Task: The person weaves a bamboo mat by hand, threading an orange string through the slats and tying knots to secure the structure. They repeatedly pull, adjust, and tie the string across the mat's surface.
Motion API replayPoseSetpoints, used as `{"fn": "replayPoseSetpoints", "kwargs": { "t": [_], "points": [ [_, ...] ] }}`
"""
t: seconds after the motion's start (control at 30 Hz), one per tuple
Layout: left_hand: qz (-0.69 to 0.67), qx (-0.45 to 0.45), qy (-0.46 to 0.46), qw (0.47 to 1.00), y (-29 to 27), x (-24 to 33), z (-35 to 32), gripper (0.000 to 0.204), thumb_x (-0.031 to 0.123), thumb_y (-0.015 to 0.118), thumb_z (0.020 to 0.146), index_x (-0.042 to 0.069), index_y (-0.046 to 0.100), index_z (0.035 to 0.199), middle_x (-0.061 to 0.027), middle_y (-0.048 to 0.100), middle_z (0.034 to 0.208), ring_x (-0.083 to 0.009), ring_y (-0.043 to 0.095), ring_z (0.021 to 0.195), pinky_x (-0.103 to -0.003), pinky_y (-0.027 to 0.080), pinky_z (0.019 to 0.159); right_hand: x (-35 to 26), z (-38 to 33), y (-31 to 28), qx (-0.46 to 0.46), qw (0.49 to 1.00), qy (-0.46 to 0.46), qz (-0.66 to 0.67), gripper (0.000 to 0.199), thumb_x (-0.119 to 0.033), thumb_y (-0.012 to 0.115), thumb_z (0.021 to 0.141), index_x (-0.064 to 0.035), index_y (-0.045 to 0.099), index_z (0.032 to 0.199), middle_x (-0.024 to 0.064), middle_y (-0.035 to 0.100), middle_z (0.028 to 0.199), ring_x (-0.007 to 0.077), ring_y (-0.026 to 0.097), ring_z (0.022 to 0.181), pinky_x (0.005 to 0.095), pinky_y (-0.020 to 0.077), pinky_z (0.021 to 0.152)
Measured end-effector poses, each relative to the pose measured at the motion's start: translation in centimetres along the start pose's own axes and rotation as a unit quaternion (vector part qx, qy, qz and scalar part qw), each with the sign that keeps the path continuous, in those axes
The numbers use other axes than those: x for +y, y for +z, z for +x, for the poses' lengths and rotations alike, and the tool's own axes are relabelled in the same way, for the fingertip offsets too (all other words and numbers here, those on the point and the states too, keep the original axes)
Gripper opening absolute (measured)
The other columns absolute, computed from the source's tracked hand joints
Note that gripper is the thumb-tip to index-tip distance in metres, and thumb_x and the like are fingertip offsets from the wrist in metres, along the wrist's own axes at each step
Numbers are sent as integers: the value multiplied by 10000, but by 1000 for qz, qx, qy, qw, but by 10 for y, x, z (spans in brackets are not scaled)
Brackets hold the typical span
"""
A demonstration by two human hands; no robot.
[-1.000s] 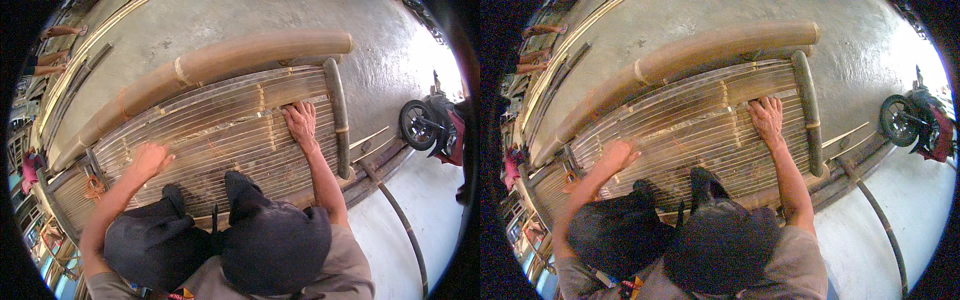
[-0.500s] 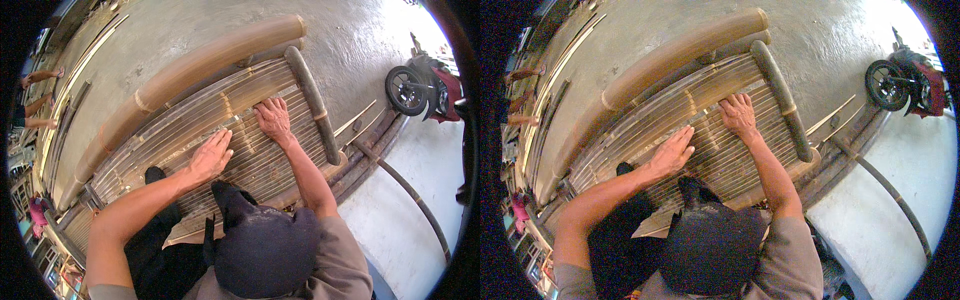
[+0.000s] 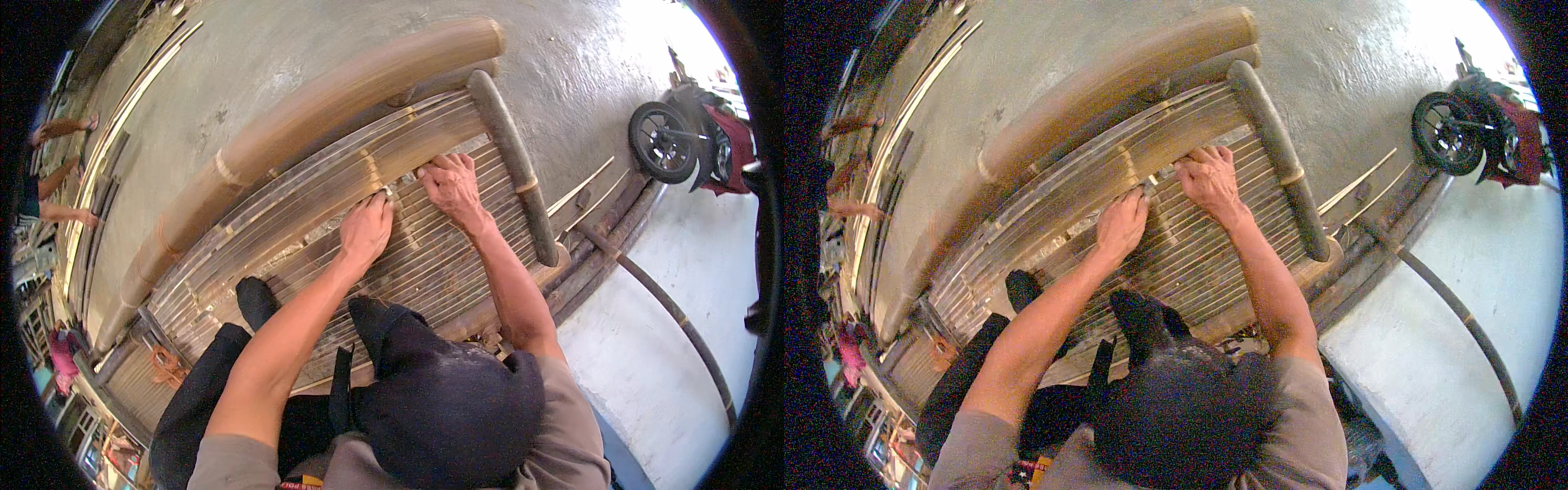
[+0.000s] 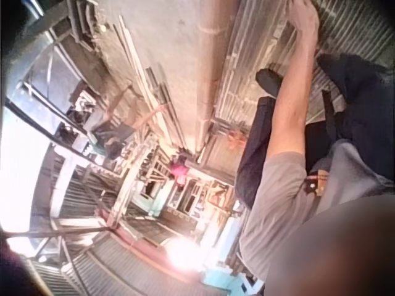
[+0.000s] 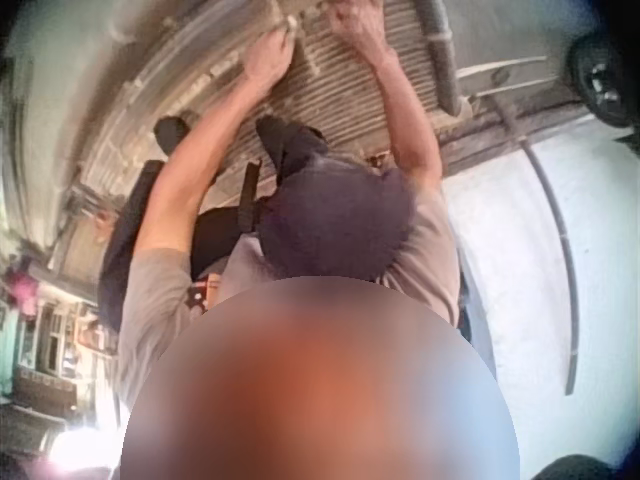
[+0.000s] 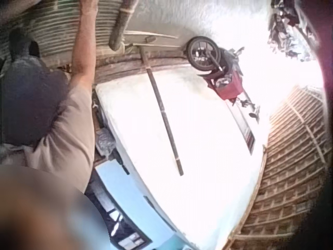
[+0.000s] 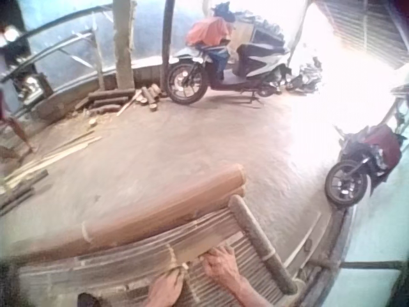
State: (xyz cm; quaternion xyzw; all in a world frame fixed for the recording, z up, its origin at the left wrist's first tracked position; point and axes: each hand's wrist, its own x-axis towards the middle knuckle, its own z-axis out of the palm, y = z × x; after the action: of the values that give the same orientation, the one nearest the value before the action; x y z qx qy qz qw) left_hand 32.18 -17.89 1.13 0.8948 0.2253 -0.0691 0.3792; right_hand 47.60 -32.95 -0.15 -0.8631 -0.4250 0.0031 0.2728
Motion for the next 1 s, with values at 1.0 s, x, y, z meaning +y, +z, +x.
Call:
{"fn": "replayPoseSetpoints", "kwargs": {
  "t": [1.0],
  "points": [
    [27, -20, -61, 998, 19, 10, 23, 563, 555, 385, 1012, 84, 692, 1046, -204, 733, 910, -399, 710, 835, -553, 532, 764, 4, 5, -165, -286, 946, 88, -121, 134, -209, 615, 973, -81, 654, 968, 175, 680, 804, 363, 680, 733, 475, 527, 652]
  ]
}}
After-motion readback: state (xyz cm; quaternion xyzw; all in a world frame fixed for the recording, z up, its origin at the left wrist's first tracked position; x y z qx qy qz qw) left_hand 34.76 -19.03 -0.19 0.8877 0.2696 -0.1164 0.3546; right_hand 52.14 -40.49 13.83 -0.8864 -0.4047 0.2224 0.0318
